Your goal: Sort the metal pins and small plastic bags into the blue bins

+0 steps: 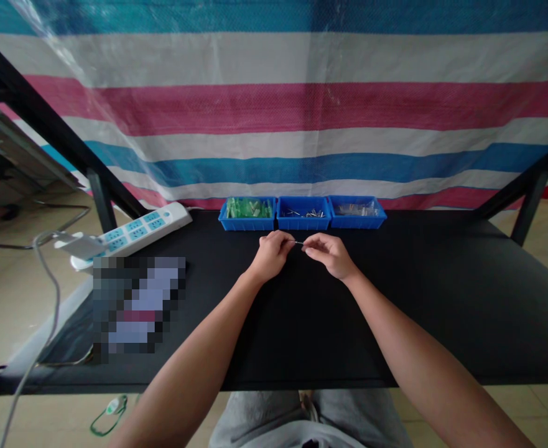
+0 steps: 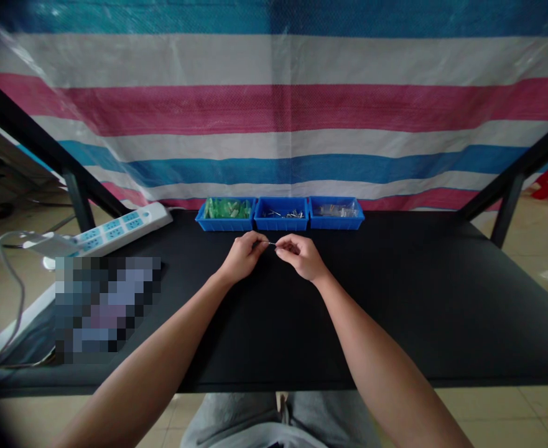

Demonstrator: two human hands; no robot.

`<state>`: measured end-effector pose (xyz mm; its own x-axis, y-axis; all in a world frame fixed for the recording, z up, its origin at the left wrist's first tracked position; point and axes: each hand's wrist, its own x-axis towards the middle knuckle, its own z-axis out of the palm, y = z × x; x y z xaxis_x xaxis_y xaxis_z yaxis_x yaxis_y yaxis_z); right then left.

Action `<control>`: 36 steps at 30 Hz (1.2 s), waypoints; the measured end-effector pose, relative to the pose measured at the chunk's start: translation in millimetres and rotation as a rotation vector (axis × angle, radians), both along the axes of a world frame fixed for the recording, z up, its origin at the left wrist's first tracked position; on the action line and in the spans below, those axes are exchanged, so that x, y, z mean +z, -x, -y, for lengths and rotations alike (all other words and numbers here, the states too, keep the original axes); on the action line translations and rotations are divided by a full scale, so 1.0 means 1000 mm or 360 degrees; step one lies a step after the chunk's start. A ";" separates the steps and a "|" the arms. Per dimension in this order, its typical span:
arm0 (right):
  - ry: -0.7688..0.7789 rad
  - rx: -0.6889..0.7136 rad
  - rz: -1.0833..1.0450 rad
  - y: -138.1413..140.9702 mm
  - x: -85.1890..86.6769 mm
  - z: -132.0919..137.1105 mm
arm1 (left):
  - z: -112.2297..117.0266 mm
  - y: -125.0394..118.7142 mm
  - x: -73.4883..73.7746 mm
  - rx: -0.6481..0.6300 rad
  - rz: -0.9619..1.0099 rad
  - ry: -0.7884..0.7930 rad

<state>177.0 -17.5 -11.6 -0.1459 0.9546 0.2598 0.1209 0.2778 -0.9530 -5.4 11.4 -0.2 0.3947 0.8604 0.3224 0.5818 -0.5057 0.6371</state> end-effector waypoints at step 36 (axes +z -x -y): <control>-0.0422 -0.0815 0.1431 -0.064 -0.023 0.004 | -0.015 0.016 -0.024 0.0373 -0.0789 -0.0319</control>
